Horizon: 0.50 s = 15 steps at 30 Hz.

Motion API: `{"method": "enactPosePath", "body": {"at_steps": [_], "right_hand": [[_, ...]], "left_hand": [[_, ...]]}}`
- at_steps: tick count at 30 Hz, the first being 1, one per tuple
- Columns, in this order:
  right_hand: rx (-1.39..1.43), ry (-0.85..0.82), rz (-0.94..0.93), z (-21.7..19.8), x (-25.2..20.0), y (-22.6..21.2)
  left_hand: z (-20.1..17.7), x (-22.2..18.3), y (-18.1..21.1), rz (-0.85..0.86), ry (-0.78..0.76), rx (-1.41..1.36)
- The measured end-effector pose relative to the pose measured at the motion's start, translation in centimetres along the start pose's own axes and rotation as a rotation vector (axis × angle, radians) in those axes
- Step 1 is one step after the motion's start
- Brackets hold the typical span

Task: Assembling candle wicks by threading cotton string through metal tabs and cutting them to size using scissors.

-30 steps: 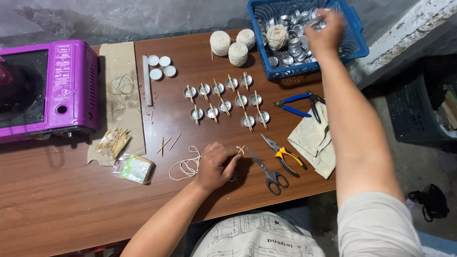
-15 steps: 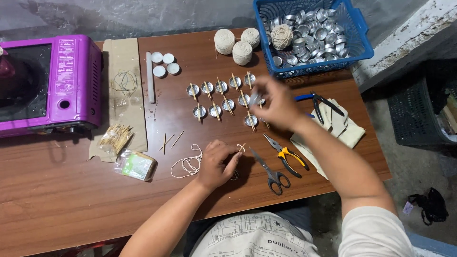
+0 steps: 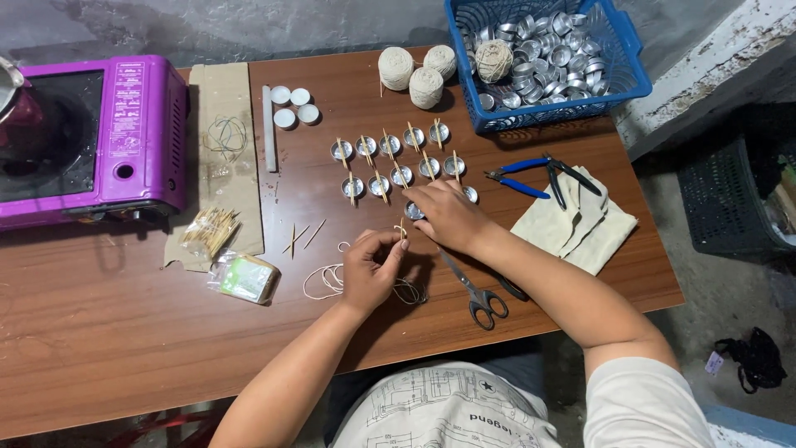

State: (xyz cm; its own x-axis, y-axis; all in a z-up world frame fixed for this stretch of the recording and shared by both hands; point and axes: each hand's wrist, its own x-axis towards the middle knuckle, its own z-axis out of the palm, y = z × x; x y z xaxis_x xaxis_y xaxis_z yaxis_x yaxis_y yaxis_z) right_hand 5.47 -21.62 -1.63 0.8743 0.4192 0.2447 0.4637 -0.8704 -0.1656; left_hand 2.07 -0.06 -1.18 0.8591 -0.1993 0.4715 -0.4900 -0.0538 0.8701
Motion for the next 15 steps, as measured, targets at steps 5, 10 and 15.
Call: {"method": "enactPosePath", "body": {"at_steps": [5, 10, 15], "right_hand": [[0.160, 0.086, 0.036, -2.8, -1.2, -2.1], [0.730, -0.032, 0.253, -3.7, -3.8, -6.8], [0.770, 0.111, 0.383, -5.4, -4.1, -9.0]], "left_hand": [[0.0, 0.0, -0.2, -0.038, 0.028, -0.034], [0.2, -0.9, -1.7, -0.120, 0.021, -0.079], [0.8, -1.6, -2.8, -0.207, -0.022, -0.163]]}}
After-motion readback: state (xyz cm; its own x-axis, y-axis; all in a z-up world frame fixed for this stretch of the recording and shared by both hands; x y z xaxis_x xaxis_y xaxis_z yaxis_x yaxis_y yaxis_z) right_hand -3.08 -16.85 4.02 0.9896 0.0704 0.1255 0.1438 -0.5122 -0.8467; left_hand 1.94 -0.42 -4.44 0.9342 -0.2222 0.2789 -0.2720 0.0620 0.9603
